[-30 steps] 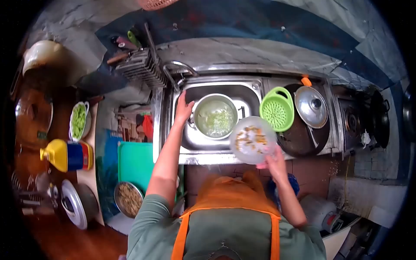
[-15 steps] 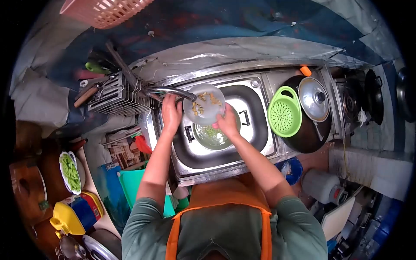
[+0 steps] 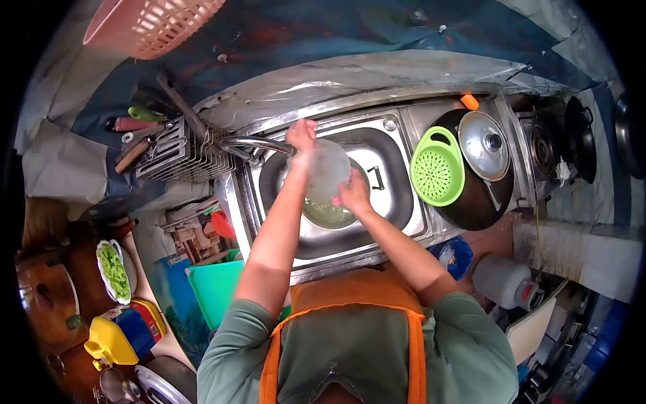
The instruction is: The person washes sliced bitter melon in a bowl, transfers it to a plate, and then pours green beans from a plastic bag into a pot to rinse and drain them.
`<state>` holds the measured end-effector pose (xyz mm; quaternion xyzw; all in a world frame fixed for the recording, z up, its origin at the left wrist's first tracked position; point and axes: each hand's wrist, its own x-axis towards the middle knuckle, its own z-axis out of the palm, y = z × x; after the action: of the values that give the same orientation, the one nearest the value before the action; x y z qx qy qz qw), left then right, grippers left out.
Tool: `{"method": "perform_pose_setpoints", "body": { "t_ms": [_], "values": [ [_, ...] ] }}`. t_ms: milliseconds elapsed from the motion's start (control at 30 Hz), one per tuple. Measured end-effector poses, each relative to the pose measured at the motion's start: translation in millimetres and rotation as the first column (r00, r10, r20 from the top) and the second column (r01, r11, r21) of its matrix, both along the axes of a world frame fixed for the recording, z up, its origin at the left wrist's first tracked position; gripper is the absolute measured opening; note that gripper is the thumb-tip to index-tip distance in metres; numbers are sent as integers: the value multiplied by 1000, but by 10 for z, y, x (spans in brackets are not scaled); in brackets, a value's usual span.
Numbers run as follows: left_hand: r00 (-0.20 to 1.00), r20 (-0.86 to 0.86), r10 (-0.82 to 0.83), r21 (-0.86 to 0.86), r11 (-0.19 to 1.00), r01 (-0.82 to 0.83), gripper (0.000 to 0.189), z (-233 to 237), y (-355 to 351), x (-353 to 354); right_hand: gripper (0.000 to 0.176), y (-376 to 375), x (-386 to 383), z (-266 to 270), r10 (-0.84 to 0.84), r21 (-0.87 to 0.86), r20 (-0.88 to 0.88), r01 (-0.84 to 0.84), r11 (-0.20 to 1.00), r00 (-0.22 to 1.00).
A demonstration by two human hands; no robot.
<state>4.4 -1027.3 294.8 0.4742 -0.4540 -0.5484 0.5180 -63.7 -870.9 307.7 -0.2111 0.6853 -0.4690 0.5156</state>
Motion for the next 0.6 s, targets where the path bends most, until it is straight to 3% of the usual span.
{"method": "perform_pose_setpoints", "body": {
  "t_ms": [33, 100, 167, 233, 300, 367, 400, 433, 467, 533, 567, 600],
  "values": [
    [988, -153, 31, 80, 997, -18, 33, 269, 141, 92, 52, -11, -3, -18, 4, -11, -10, -4, 1000, 1000],
    [924, -295, 245, 222, 958, -184, 29, 422, 269, 160, 52, -22, -16, -67, 2, -35, -28, -3, 999, 1000],
    [913, -258, 317, 434, 882, -183, 31, 282, 285, 538, 51, -27, -45, 13, 26, -57, -12, -26, 998, 1000],
    [754, -306, 582, 626, 719, -301, 31, -79, 196, 810, 50, -4, -60, 80, 32, -63, 8, -31, 998, 999],
    [728, -399, 557, 704, 695, -146, 34, -331, 33, 1055, 49, 24, -73, 117, 27, -54, 29, -26, 998, 999],
    [672, -502, 544, 702, 710, -50, 22, -270, -22, 1124, 48, 43, -85, 97, 50, -86, 81, -43, 995, 995],
    [619, -657, 430, 571, 820, 38, 15, -430, -74, 1218, 47, 66, -127, 58, 49, -102, 98, -39, 994, 994],
    [370, -858, 357, 483, 806, 343, 12, -516, -202, 1392, 46, 105, -186, 69, 35, -107, 101, -25, 994, 994],
    [516, -804, 296, 502, 803, 322, 9, -386, -221, 1448, 44, 173, -217, 179, 31, -113, 118, -18, 993, 993],
    [494, -724, 481, 659, 694, 290, 43, -374, -483, 1581, 41, 350, -345, 558, 18, -112, 147, -2, 994, 989],
    [318, -812, 490, 580, 737, 347, 53, -410, -604, 1646, 40, 452, -424, 793, 12, -118, 156, 7, 993, 988],
    [315, -811, 494, 582, 737, 344, 51, -400, -637, 1564, 39, 584, -570, 1086, 38, -105, 97, -27, 994, 995]
  ]
}}
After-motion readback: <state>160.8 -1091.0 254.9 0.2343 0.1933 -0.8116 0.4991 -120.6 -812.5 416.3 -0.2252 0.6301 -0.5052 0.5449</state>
